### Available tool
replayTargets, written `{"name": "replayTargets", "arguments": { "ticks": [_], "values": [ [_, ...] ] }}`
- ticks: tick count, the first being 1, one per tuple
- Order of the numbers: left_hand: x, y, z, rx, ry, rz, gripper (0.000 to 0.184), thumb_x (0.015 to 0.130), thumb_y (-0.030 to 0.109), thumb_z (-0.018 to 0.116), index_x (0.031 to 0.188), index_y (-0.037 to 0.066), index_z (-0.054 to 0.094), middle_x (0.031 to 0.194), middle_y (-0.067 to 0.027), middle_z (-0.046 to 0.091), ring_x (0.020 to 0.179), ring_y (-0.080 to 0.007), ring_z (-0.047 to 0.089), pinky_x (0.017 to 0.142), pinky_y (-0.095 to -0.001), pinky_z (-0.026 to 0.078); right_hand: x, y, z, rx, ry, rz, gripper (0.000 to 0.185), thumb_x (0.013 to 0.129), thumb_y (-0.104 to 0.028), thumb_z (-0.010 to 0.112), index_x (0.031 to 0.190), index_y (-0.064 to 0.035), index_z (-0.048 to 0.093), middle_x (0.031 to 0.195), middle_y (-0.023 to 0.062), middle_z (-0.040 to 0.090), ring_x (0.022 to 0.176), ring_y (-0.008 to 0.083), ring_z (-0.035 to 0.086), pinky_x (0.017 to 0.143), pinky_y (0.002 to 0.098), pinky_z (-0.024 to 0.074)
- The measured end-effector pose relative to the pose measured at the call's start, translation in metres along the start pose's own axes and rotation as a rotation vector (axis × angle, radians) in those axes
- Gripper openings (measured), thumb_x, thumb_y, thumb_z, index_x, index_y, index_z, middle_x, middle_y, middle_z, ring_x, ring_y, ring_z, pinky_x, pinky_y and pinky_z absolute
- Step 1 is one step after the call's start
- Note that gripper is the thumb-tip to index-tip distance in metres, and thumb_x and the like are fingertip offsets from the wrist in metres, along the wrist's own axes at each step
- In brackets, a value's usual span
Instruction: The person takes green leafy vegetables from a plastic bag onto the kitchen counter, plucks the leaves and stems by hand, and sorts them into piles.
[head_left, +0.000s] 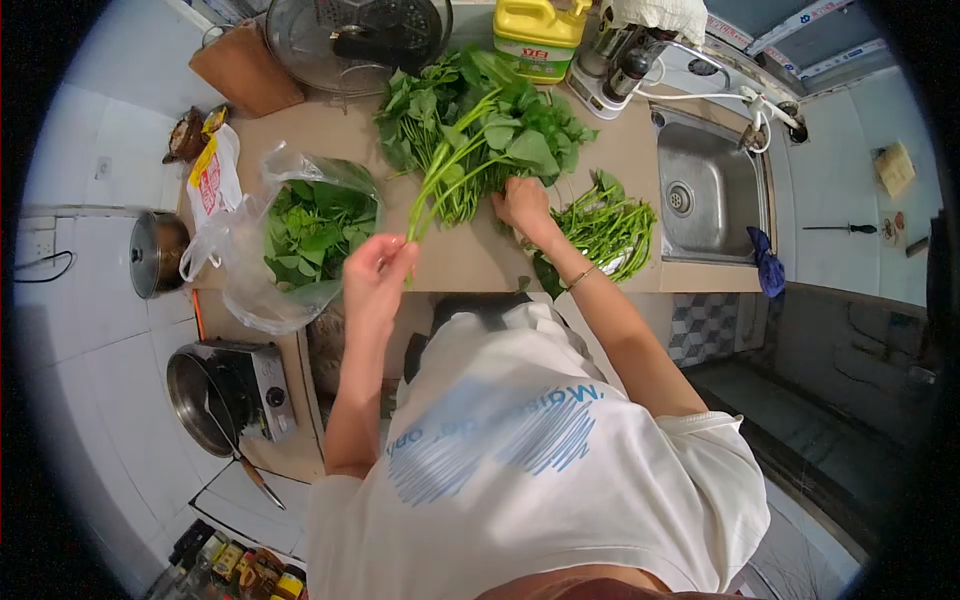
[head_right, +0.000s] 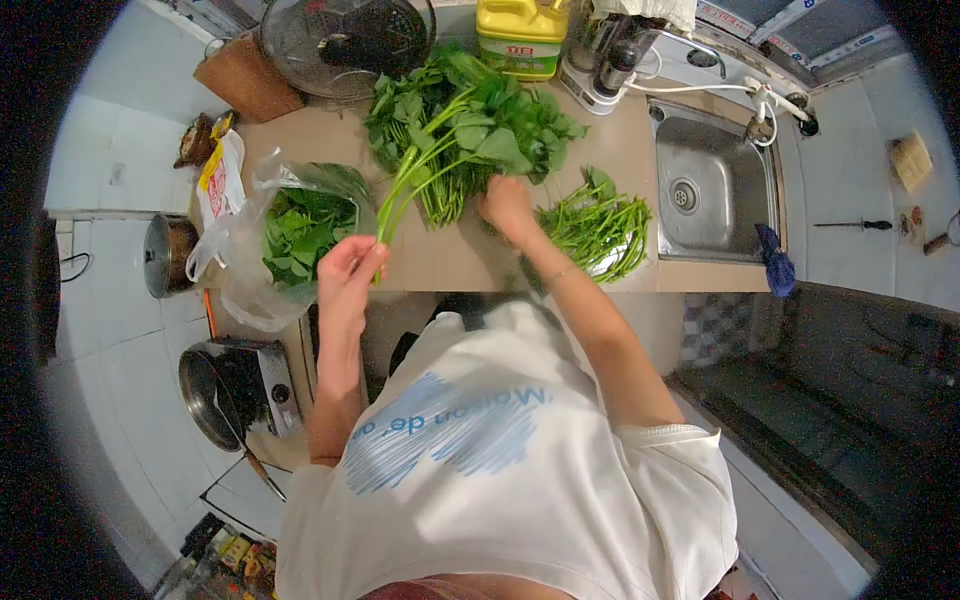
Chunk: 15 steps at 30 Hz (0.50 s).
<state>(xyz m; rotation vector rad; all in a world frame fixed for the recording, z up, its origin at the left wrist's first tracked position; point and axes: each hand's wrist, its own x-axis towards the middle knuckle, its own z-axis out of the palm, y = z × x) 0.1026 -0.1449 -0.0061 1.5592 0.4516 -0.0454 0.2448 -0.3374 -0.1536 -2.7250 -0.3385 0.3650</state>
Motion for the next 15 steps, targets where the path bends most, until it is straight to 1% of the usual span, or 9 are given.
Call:
{"name": "replayTargets", "arguments": {
  "ticks": [1,2,4,5,7,11,13,14,15],
  "values": [
    [-0.007,0.005,-0.003,-0.018,0.049,0.032,0.006,0.086,0.007,0.063,0.088,0.002,0.061,0.078,-0.0024,0.061,0.066,-0.0083,0.053,0.061,-0.0236,0.043,0.002,-0.001,-0.002,0.01,-0.064,0.026,0.04,0.079,-0.035,0.066,0.085,0.0038,0.062,0.086,0.0247,0.063,0.08,0.0378,0.064,0.067,0.0445,0.052],
    [-0.01,0.005,-0.008,-0.016,0.05,0.039,0.006,0.086,0.007,0.063,0.088,0.002,0.061,0.078,-0.0024,0.061,0.066,-0.0083,0.053,0.061,-0.0236,0.043,0.002,-0.001,-0.002,0.013,-0.058,0.023,0.04,0.079,-0.035,0.066,0.085,0.0038,0.062,0.086,0.0247,0.063,0.08,0.0378,0.064,0.067,0.0445,0.052],
    [-0.014,0.004,-0.015,-0.071,0.091,0.052,0.007,0.086,0.008,0.062,0.09,0.002,0.06,0.081,-0.0031,0.061,0.068,-0.0083,0.053,0.062,-0.0229,0.043,0.004,0.001,0.002,0.006,0.017,-0.033,0.04,0.077,-0.033,0.069,0.082,0.0053,0.061,0.079,0.0259,0.062,0.077,0.0406,0.063,0.066,0.0448,0.0524],
    [-0.014,0.003,-0.015,-0.07,0.099,0.056,0.007,0.086,0.008,0.062,0.09,0.002,0.06,0.081,-0.0031,0.061,0.068,-0.0083,0.053,0.062,-0.0229,0.043,0.004,0.003,0.005,0.008,0.018,-0.041,0.04,0.077,-0.033,0.069,0.082,0.0053,0.061,0.079,0.0259,0.062,0.077,0.0406,0.063,0.066,0.0448,0.0524],
    [-0.01,0.003,-0.011,-0.223,0.069,0.028,0.007,0.087,0.005,0.061,0.092,0.001,0.058,0.08,-0.0018,0.06,0.068,-0.0073,0.052,0.061,-0.0215,0.041,0.009,0.005,0.008,-0.027,0.03,-0.044,0.04,0.076,-0.037,0.07,0.08,0.0027,0.062,0.079,0.0246,0.063,0.076,0.0384,0.064,0.065,0.0441,0.0526],
    [-0.005,0.002,-0.002,-0.283,0.038,0.038,0.007,0.087,0.006,0.06,0.091,0.001,0.057,0.08,-0.0021,0.06,0.069,-0.008,0.053,0.063,-0.0221,0.042,0.007,0.005,-0.001,-0.023,0.003,-0.017,0.041,0.075,-0.04,0.072,0.078,0.0,0.063,0.078,0.022,0.064,0.074,0.0367,0.064,0.064,0.044,0.0523],
    [-0.004,0.002,0.001,-0.314,0.01,0.0,0.006,0.088,0.007,0.059,0.09,0.002,0.057,0.081,-0.0022,0.06,0.069,-0.0083,0.053,0.064,-0.0229,0.043,-0.002,0.002,-0.013,0.016,0.115,-0.051,0.039,0.076,-0.039,0.071,0.076,-0.0009,0.063,0.074,0.0184,0.064,0.068,0.0297,0.065,0.059,0.0397,0.0518],
    [-0.003,0.001,0.002,-0.314,0.001,0.007,0.006,0.088,0.007,0.059,0.09,0.002,0.057,0.081,-0.0022,0.06,0.069,-0.0083,0.053,0.064,-0.0229,0.043,-0.003,0.0,-0.024,0.014,0.124,-0.047,0.039,0.076,-0.039,0.071,0.076,-0.0009,0.063,0.074,0.0184,0.064,0.068,0.0297,0.065,0.059,0.0397,0.0518],
    [-0.003,0.0,0.003,-0.336,-0.023,-0.009,0.006,0.088,0.007,0.059,0.09,0.003,0.057,0.082,-0.0023,0.06,0.07,-0.0083,0.053,0.065,-0.0229,0.043,-0.005,0.0,-0.037,0.259,0.062,-0.091,0.04,0.08,-0.041,0.067,0.081,-0.0018,0.062,0.077,0.0159,0.064,0.069,0.0282,0.064,0.06,0.0389,0.0512]
  ]
}}
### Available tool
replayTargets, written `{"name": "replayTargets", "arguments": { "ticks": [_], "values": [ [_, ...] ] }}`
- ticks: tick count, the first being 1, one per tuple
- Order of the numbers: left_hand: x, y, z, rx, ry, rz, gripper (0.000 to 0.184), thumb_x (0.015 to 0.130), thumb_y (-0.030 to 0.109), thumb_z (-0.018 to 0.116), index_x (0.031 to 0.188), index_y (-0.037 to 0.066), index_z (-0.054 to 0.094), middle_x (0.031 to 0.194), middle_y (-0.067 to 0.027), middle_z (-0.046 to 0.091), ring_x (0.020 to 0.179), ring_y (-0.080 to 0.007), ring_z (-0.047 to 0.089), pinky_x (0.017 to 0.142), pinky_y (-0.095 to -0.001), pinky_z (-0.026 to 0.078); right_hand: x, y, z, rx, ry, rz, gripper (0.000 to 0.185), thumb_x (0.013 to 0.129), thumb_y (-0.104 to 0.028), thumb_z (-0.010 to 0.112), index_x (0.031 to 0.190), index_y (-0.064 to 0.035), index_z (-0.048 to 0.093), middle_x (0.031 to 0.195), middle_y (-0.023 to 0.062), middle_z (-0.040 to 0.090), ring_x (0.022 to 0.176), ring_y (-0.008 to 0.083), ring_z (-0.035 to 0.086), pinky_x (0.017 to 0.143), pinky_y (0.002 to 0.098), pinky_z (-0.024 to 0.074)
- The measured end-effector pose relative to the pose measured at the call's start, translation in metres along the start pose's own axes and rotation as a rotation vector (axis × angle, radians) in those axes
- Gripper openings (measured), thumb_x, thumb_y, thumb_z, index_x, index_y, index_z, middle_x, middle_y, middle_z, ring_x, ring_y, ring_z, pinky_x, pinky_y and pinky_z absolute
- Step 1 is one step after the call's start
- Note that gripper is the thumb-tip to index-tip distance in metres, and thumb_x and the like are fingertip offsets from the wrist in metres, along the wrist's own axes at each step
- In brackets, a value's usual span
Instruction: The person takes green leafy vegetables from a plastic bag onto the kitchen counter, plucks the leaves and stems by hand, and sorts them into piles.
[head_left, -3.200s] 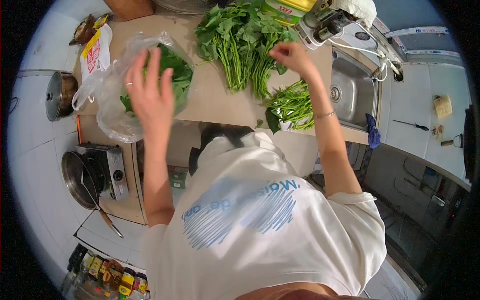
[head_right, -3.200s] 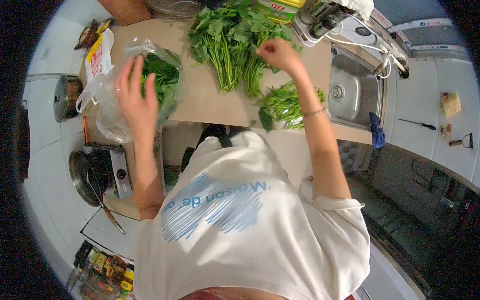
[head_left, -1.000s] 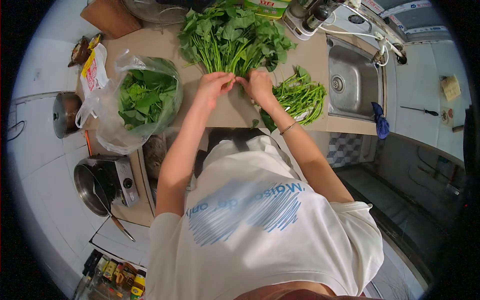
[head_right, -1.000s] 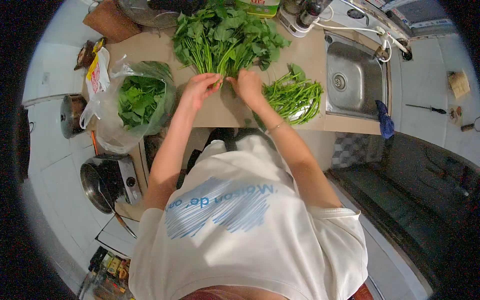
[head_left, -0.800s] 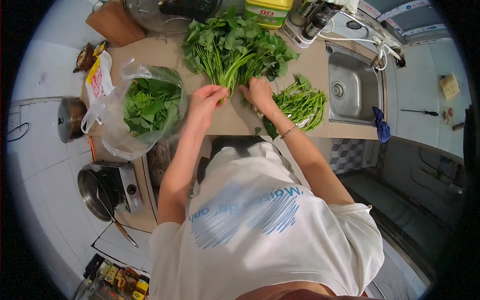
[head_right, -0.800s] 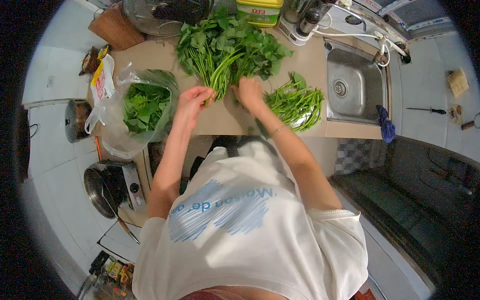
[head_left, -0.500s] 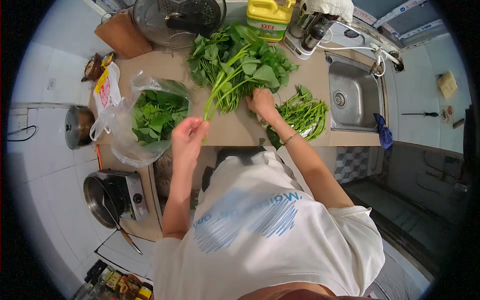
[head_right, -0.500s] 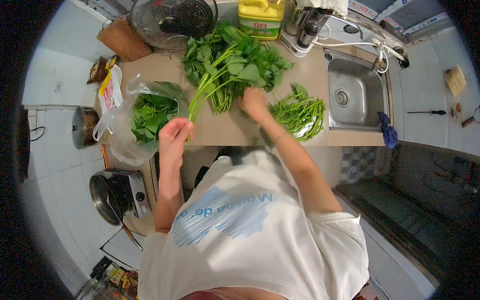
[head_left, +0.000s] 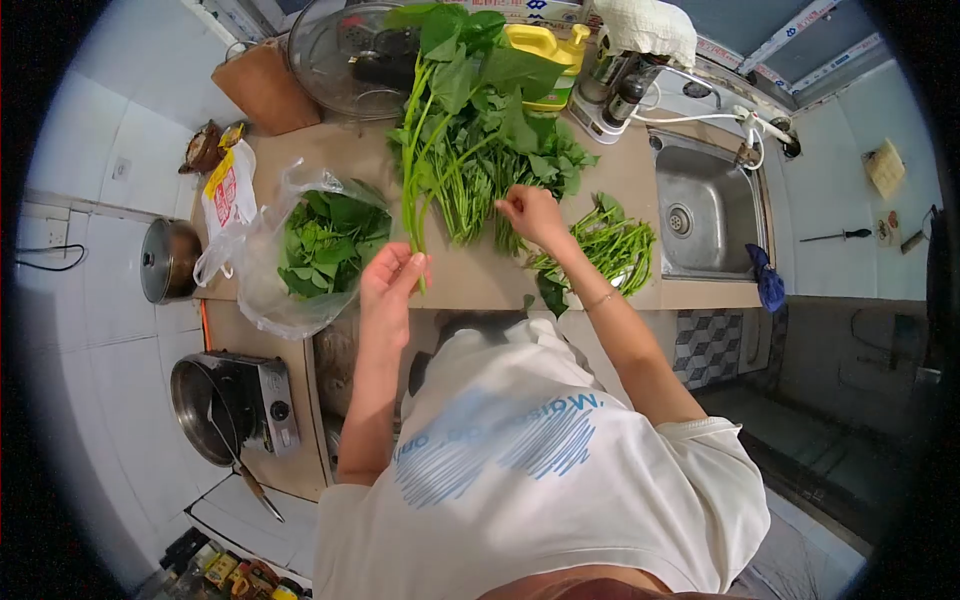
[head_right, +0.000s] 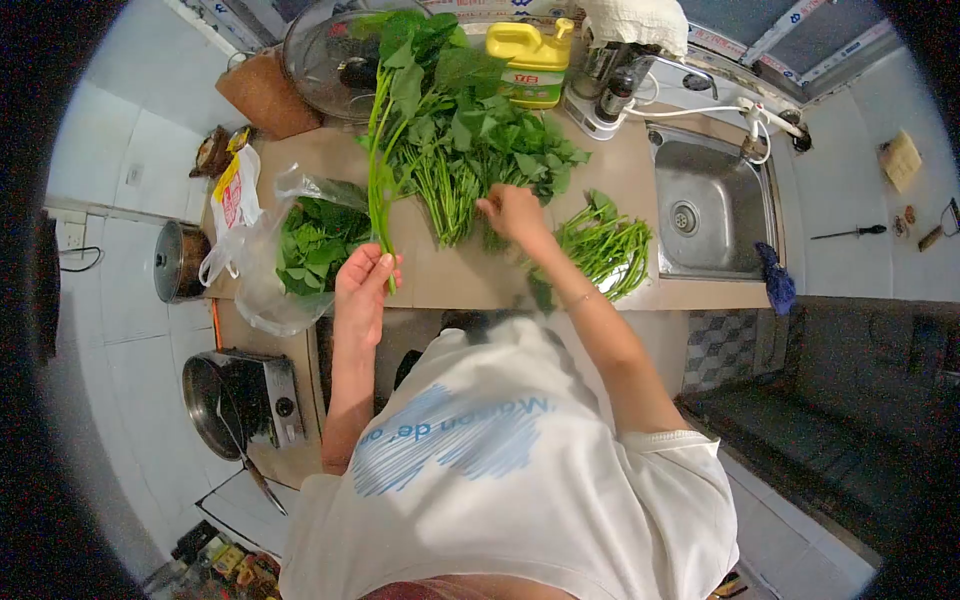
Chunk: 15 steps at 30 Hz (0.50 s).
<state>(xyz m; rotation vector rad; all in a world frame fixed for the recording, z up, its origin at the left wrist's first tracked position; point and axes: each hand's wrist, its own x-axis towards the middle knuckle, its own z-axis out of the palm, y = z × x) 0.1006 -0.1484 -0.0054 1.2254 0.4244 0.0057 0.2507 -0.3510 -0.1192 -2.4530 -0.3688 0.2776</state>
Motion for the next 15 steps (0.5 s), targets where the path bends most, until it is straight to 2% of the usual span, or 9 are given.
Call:
{"name": "replayTargets", "arguments": {
  "ticks": [1,2,4,5,7,10,11,14,15],
  "values": [
    [0.0,-0.002,0.0,-0.021,-0.022,-0.021,0.006,0.088,0.007,0.059,0.091,0.003,0.057,0.082,-0.0024,0.061,0.07,-0.0084,0.054,0.065,-0.0229,0.043,-0.002,-0.006,-0.013,0.249,-0.056,-0.029,0.041,0.084,-0.043,0.063,0.085,-0.0027,0.061,0.079,0.0134,0.065,0.071,0.0268,0.064,0.061,0.038,0.0507],
    [0.001,-0.005,-0.001,-0.019,-0.031,-0.02,0.006,0.088,0.007,0.059,0.091,0.003,0.057,0.082,-0.0024,0.061,0.07,-0.0084,0.054,0.065,-0.0229,0.043,-0.007,-0.015,-0.026,0.248,-0.046,-0.025,0.041,0.084,-0.043,0.063,0.085,-0.0027,0.061,0.079,0.0134,0.065,0.071,0.0268,0.064,0.061,0.038,0.0507],
    [0.003,-0.01,-0.004,-0.015,-0.075,-0.029,0.011,0.088,0.011,0.061,0.096,0.004,0.057,0.088,-0.0032,0.061,0.072,-0.0082,0.054,0.066,-0.0226,0.044,-0.021,-0.038,-0.055,0.989,0.011,0.017,0.046,0.088,-0.051,0.055,0.09,-0.0046,0.058,0.073,0.006,0.063,0.065,0.0176,0.062,0.058,0.0307,0.0485],
    [0.003,-0.011,-0.002,-0.011,-0.085,-0.03,0.011,0.088,0.011,0.061,0.096,0.004,0.057,0.088,-0.0032,0.061,0.072,-0.0082,0.054,0.066,-0.0226,0.044,-0.027,-0.05,-0.074,0.991,0.022,0.019,0.046,0.088,-0.051,0.055,0.09,-0.0046,0.058,0.073,0.006,0.063,0.065,0.0176,0.062,0.058,0.0307,0.0485],
    [0.003,-0.012,0.0,-0.001,-0.073,-0.035,0.011,0.088,0.01,0.061,0.096,0.004,0.057,0.089,-0.0039,0.061,0.072,-0.0087,0.054,0.066,-0.023,0.044,-0.04,-0.073,-0.11,1.393,-0.023,0.202,0.049,0.093,-0.056,0.04,0.101,-0.0101,0.055,0.079,0.0034,0.062,0.063,0.0104,0.06,0.055,0.0223,0.0467],
    [0.002,-0.011,0.006,0.036,-0.072,-0.02,0.008,0.087,0.008,0.06,0.093,0.004,0.057,0.085,-0.0026,0.061,0.072,-0.0085,0.054,0.067,-0.0228,0.044,-0.052,-0.086,-0.135,1.433,-0.075,0.169,0.055,0.092,-0.06,0.034,0.108,-0.0102,0.051,0.079,0.0041,0.062,0.064,0.0112,0.061,0.055,0.0225,0.0479],
    [0.002,-0.012,0.006,0.043,-0.082,-0.024,0.008,0.087,0.008,0.06,0.093,0.004,0.057,0.085,-0.0026,0.061,0.072,-0.0085,0.054,0.067,-0.0228,0.044,-0.056,-0.091,-0.142,1.511,-0.087,0.144,0.044,0.089,-0.048,0.055,0.103,-0.0079,0.041,0.065,-0.0029,0.046,0.058,0.0117,0.058,0.063,0.0295,0.054],
    [0.007,-0.021,0.003,0.031,-0.098,-0.008,0.008,0.087,0.008,0.06,0.094,0.004,0.057,0.086,-0.0029,0.061,0.072,-0.0086,0.053,0.067,-0.0231,0.043,-0.062,-0.093,-0.145,1.459,-0.111,0.059,0.04,0.087,-0.032,0.065,0.106,-0.0079,0.04,0.069,-0.0027,0.05,0.059,0.0106,0.058,0.063,0.0269,0.0554],
    [0.009,-0.024,0.0,0.014,-0.12,-0.017,0.011,0.088,0.009,0.06,0.096,0.003,0.056,0.088,-0.0041,0.061,0.073,-0.0092,0.053,0.067,-0.0229,0.043,-0.069,-0.1,-0.149,1.549,-0.083,0.099,0.042,0.083,-0.015,0.07,0.11,-0.0065,0.04,0.071,-0.0026,0.052,0.059,0.0081,0.058,0.061,0.0231,0.0552]
  ]
}}
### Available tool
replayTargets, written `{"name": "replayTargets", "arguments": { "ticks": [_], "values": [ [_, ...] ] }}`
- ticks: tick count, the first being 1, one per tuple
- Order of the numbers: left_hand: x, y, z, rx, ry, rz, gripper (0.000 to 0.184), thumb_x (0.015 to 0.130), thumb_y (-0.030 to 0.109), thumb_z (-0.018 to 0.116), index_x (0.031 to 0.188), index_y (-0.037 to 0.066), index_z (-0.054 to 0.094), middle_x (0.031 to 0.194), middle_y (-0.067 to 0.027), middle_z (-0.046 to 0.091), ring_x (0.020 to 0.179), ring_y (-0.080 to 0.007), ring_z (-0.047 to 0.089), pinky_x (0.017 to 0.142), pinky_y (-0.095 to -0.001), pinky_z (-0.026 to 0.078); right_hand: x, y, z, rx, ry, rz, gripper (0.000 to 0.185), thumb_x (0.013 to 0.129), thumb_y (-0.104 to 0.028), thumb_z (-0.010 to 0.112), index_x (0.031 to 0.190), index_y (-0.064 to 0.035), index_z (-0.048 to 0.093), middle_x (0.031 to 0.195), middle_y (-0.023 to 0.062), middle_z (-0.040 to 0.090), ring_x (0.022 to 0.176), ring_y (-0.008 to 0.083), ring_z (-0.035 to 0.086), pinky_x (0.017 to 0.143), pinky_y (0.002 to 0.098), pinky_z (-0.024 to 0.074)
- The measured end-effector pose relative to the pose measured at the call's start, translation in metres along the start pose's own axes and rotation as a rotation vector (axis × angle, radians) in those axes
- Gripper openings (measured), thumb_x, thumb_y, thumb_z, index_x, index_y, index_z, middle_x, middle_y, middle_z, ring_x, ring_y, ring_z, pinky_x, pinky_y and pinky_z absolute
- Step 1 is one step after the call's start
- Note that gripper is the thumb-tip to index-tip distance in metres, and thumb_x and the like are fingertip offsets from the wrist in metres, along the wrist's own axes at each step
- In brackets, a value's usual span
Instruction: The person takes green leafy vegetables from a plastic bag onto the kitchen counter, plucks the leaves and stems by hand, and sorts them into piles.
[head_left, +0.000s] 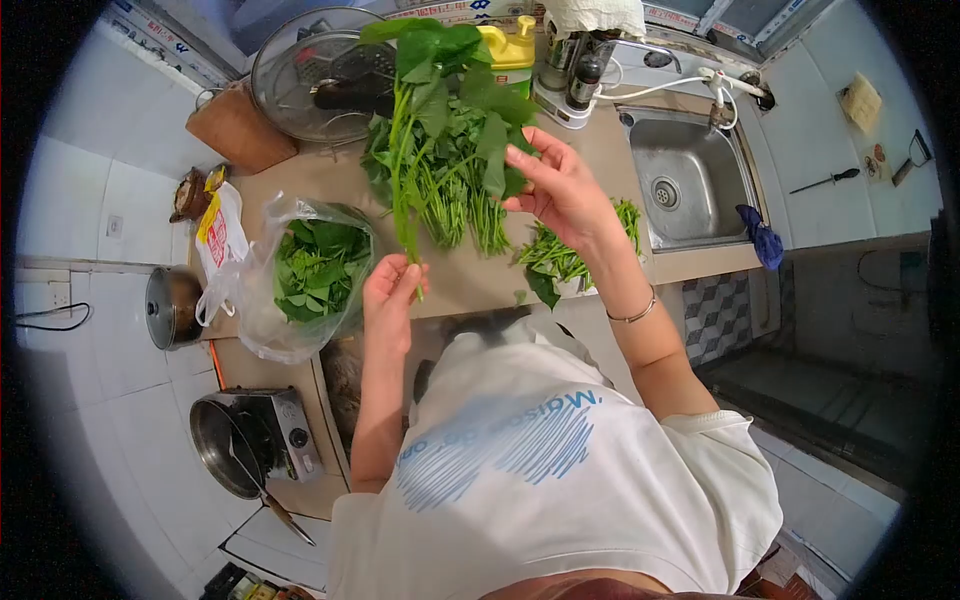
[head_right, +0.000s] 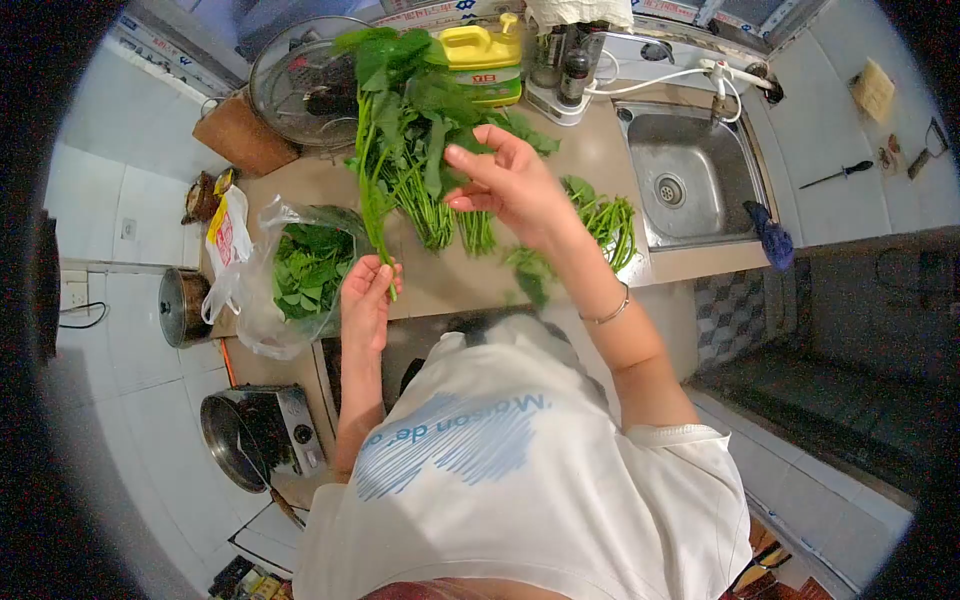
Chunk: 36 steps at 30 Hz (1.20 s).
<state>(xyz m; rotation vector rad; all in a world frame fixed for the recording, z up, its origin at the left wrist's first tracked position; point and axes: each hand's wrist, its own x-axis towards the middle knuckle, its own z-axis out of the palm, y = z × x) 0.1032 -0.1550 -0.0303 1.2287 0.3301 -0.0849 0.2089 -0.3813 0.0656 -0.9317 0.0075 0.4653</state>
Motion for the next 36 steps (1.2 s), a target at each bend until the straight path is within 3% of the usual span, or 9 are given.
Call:
{"name": "replayTargets", "arguments": {
  "ticks": [4,10,13,15,17,19,20,27,36],
  "values": [
    [0.001,-0.006,-0.001,-0.159,-0.037,-0.079,0.015,0.089,0.01,0.06,0.101,0.004,0.054,0.093,-0.0053,0.06,0.075,-0.0106,0.054,0.068,-0.0233,0.044,-0.014,0.002,0.005,-0.176,-0.018,-0.085,0.047,0.08,-0.006,0.071,0.115,-0.0063,0.039,0.078,-0.0008,0.055,0.06,0.0061,0.055,0.058,0.0211,0.0517],
    [0.009,-0.016,-0.009,-0.302,-0.008,-0.167,0.013,0.089,0.011,0.06,0.1,0.008,0.053,0.094,-0.004,0.059,0.077,-0.0095,0.055,0.067,-0.0203,0.046,-0.015,0.011,0.006,-0.334,-0.084,-0.356,0.055,0.075,0.008,0.069,0.118,-0.0094,0.039,0.097,0.0048,0.059,0.084,0.0082,0.057,0.073,0.0217,0.0477],
    [0.007,-0.005,-0.002,-0.325,0.018,-0.159,0.011,0.089,0.012,0.06,0.098,0.009,0.054,0.092,-0.0034,0.059,0.075,-0.0088,0.054,0.066,-0.0195,0.045,-0.015,0.008,0.001,-0.415,-0.087,-0.375,0.05,0.077,0.009,0.065,0.117,-0.0074,0.041,0.1,0.0054,0.058,0.092,0.0099,0.056,0.075,0.0224,0.0472],
    [0.008,-0.001,0.003,-0.284,0.038,-0.122,0.01,0.089,0.012,0.06,0.097,0.009,0.054,0.091,-0.0032,0.059,0.074,-0.0088,0.054,0.066,-0.0202,0.045,-0.01,0.005,-0.011,-0.569,-0.104,-0.354,0.038,0.077,0.007,0.061,0.111,-0.005,0.049,0.086,-0.0021,0.048,0.079,0.0035,0.045,0.064,0.0204,0.0414],
    [0.005,0.004,0.007,-0.247,0.077,-0.083,0.009,0.089,0.013,0.06,0.096,0.009,0.054,0.09,-0.0029,0.059,0.073,-0.0088,0.054,0.066,-0.0208,0.044,-0.013,-0.004,-0.011,-0.729,0.031,-0.336,0.026,0.081,0.004,0.059,0.105,-0.0026,0.056,0.088,0.0012,0.053,0.08,0.0068,0.049,0.067,0.021,0.0425],
    [0.004,0.012,0.015,-0.15,0.055,-0.018,0.01,0.089,0.013,0.061,0.094,0.008,0.055,0.089,-0.0026,0.06,0.072,-0.0088,0.053,0.065,-0.0216,0.043,0.0,-0.008,-0.015,-1.254,0.39,-1.172,0.022,0.082,0.003,0.06,0.102,-0.0033,0.061,0.094,0.0072,0.058,0.077,0.0149,0.055,0.067,0.0228,0.045],
    [0.004,0.015,0.017,-0.159,0.071,-0.014,0.01,0.089,0.013,0.061,0.094,0.008,0.055,0.089,-0.0026,0.06,0.072,-0.0088,0.053,0.065,-0.0216,0.043,-0.008,-0.009,-0.008,-1.235,0.424,-1.215,0.016,0.082,0.002,0.061,0.096,-0.0041,0.065,0.099,0.0102,0.061,0.079,0.0218,0.058,0.067,0.0267,0.0477],
    [0.005,0.026,0.036,-0.028,0.063,0.044,0.009,0.087,0.01,0.061,0.092,0.004,0.056,0.082,-0.0011,0.06,0.069,-0.0079,0.053,0.061,-0.0221,0.041,-0.004,0.021,0.018,-1.424,-0.398,-1.163,0.035,0.062,0.011,0.063,0.094,-0.0019,0.065,0.096,0.0075,0.061,0.084,0.0228,0.057,0.068,0.0313,0.0488],
    [0.004,0.028,0.038,0.039,-0.004,0.132,0.005,0.087,0.005,0.059,0.09,0.003,0.056,0.079,-0.0019,0.06,0.066,-0.009,0.053,0.06,-0.0223,0.04,0.012,0.028,0.023,-1.728,-0.666,-1.217,0.019,0.064,-0.011,0.061,0.08,-0.0014,0.058,0.082,0.0055,0.051,0.078,0.0219,0.051,0.065,0.0323,0.0465]
  ]
}}
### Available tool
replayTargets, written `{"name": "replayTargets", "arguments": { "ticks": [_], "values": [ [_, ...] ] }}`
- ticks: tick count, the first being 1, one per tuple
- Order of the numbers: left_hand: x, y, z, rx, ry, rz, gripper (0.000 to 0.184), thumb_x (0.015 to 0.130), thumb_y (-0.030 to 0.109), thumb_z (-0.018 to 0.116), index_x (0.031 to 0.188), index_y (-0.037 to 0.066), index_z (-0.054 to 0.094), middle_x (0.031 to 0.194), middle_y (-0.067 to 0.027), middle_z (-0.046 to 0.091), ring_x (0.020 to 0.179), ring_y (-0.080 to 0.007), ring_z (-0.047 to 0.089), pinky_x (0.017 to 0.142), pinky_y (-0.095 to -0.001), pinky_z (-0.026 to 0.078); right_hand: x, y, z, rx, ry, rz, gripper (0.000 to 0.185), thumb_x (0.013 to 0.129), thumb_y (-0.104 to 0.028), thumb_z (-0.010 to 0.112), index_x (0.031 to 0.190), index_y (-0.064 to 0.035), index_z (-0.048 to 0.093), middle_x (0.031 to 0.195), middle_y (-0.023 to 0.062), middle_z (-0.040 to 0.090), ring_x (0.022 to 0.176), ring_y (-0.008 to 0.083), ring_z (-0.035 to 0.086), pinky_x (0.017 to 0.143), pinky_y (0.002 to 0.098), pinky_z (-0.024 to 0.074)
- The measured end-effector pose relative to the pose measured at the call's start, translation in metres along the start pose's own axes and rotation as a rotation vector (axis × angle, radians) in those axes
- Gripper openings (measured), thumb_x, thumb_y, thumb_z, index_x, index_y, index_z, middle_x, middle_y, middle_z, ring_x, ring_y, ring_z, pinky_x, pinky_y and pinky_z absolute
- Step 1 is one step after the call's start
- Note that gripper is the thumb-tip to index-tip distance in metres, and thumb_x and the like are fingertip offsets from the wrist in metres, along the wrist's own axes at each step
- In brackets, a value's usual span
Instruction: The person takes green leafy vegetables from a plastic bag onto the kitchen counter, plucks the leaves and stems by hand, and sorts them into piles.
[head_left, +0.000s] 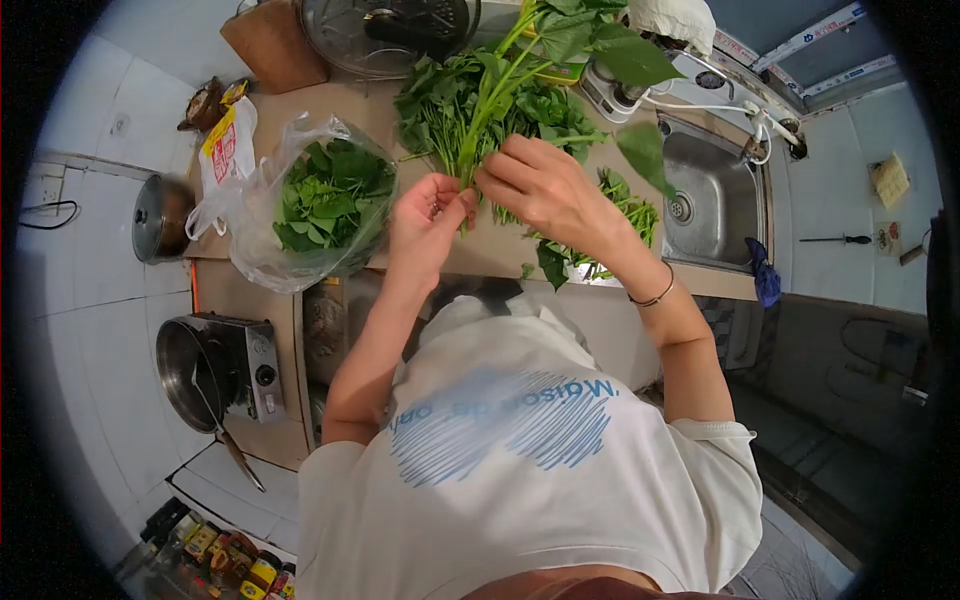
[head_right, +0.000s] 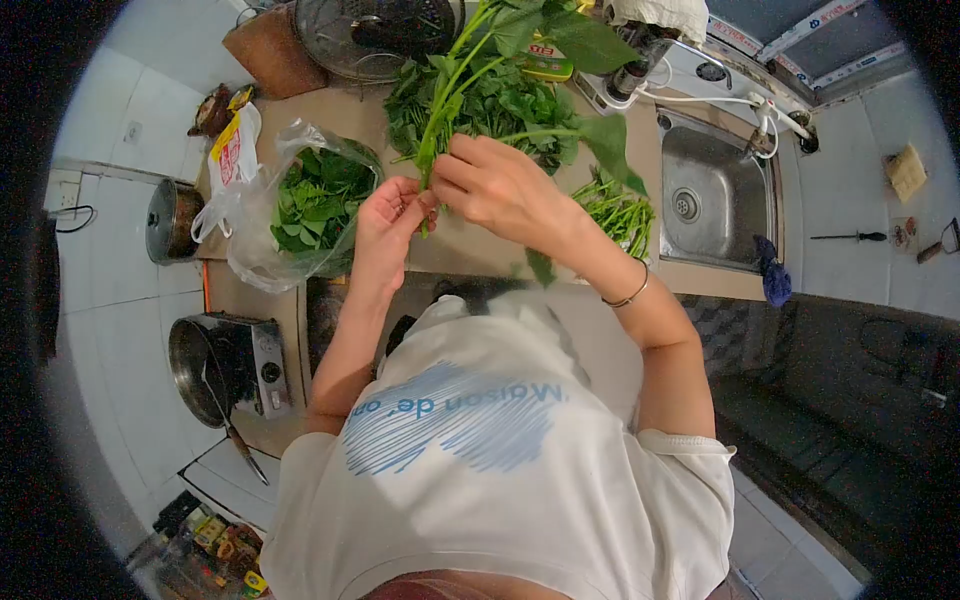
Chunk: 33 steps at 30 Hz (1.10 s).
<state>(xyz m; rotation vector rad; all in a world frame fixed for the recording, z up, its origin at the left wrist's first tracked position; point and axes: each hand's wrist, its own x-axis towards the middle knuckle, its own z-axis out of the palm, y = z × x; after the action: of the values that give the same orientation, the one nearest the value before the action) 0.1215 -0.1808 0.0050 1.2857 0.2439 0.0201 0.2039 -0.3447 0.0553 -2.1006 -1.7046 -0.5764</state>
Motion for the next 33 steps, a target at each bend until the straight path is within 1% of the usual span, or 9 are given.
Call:
{"name": "replayTargets", "arguments": {
  "ticks": [4,9,14,16,19,21,26,31,33],
  "values": [
    [0.002,-0.002,-0.001,-0.004,-0.034,0.009,0.004,0.087,0.004,0.058,0.089,0.002,0.055,0.078,-0.0018,0.059,0.067,-0.009,0.053,0.061,-0.0227,0.041,-0.005,0.009,0.004,0.095,-0.062,0.021,0.024,0.064,-0.006,0.062,0.088,-0.0027,0.061,0.082,0.0057,0.052,0.08,0.0218,0.054,0.063,0.0329,0.0464],
    [0.004,-0.004,-0.003,0.07,-0.064,0.004,0.004,0.088,0.005,0.058,0.09,0.003,0.055,0.077,-0.0012,0.057,0.066,-0.0089,0.052,0.062,-0.0227,0.042,-0.015,0.013,0.021,0.513,0.065,0.307,0.01,0.076,-0.007,0.068,0.082,-0.0018,0.063,0.074,0.0084,0.057,0.068,0.0248,0.057,0.059,0.0342,0.0458],
    [0.008,-0.005,-0.003,0.016,-0.092,-0.013,0.009,0.087,0.006,0.059,0.094,0.001,0.055,0.074,0.0002,0.054,0.067,-0.0075,0.051,0.061,-0.0217,0.039,-0.025,0.013,0.037,0.715,0.119,0.488,0.011,0.078,-0.011,0.069,0.085,-0.0023,0.066,0.076,0.0095,0.061,0.067,0.0246,0.06,0.058,0.033,0.0463],
    [0.009,-0.005,-0.005,-0.01,-0.167,-0.066,0.019,0.089,0.008,0.058,0.106,0.002,0.052,0.088,-0.0023,0.057,0.074,-0.0083,0.052,0.067,-0.0224,0.042,-0.026,0.012,0.04,0.745,0.132,0.515,0.013,0.078,-0.012,0.07,0.086,-0.0022,0.067,0.078,0.0097,0.062,0.067,0.0242,0.061,0.058,0.0315,0.0466],
    [0.016,-0.011,-0.009,-0.094,-0.201,-0.134,0.024,0.089,0.007,0.055,0.112,0.004,0.048,0.096,-0.0025,0.054,0.082,-0.0094,0.051,0.07,-0.0232,0.042,-0.027,0.009,0.045,0.789,0.137,0.564,0.012,0.079,-0.011,0.07,0.086,-0.0013,0.067,0.08,0.0088,0.064,0.068,0.0194,0.062,0.06,0.0285,0.0474],
    [0.018,-0.006,-0.007,-0.162,-0.217,-0.171,0.025,0.09,0.006,0.055,0.114,0.005,0.047,0.097,-0.0024,0.053,0.085,-0.0105,0.051,0.072,-0.0241,0.042,-0.03,0.007,0.053,1.074,0.205,0.756,0.012,0.081,-0.01,0.068,0.088,-0.0002,0.067,0.08,0.0073,0.063,0.07,0.0146,0.062,0.061,0.0261,0.0479],
    [0.015,0.007,0.004,-0.465,-0.167,-0.266,0.021,0.091,0.006,0.053,0.111,0.008,0.046,0.097,-0.0018,0.049,0.084,-0.0093,0.047,0.069,-0.024,0.039,-0.032,0.012,0.06,1.065,0.258,0.689,0.011,0.083,-0.008,0.066,0.091,0.0006,0.065,0.082,0.0063,0.062,0.072,0.0115,0.061,0.063,0.025,0.048],
    [0.021,-0.005,0.001,-0.646,-0.293,-0.204,0.015,0.097,0.016,0.047,0.11,0.01,0.048,0.098,-0.0014,0.049,0.08,-0.013,0.044,0.067,-0.0248,0.037,-0.031,0.008,0.066,1.0,0.303,0.627,0.008,0.087,-0.005,0.06,0.093,0.0002,0.062,0.088,0.0066,0.06,0.079,0.0121,0.06,0.07,0.0261,0.0479],
    [0.023,-0.007,0.003,-0.702,-0.279,-0.233,0.015,0.098,0.019,0.045,0.11,0.01,0.048,0.098,-0.0008,0.049,0.079,-0.0127,0.043,0.066,-0.0245,0.037,-0.033,0.004,0.075,1.198,0.433,0.703,0.008,0.091,-0.005,0.053,0.098,-0.0016,0.056,0.092,0.0061,0.058,0.086,0.0138,0.058,0.073,0.0273,0.0484]
  ]
}}
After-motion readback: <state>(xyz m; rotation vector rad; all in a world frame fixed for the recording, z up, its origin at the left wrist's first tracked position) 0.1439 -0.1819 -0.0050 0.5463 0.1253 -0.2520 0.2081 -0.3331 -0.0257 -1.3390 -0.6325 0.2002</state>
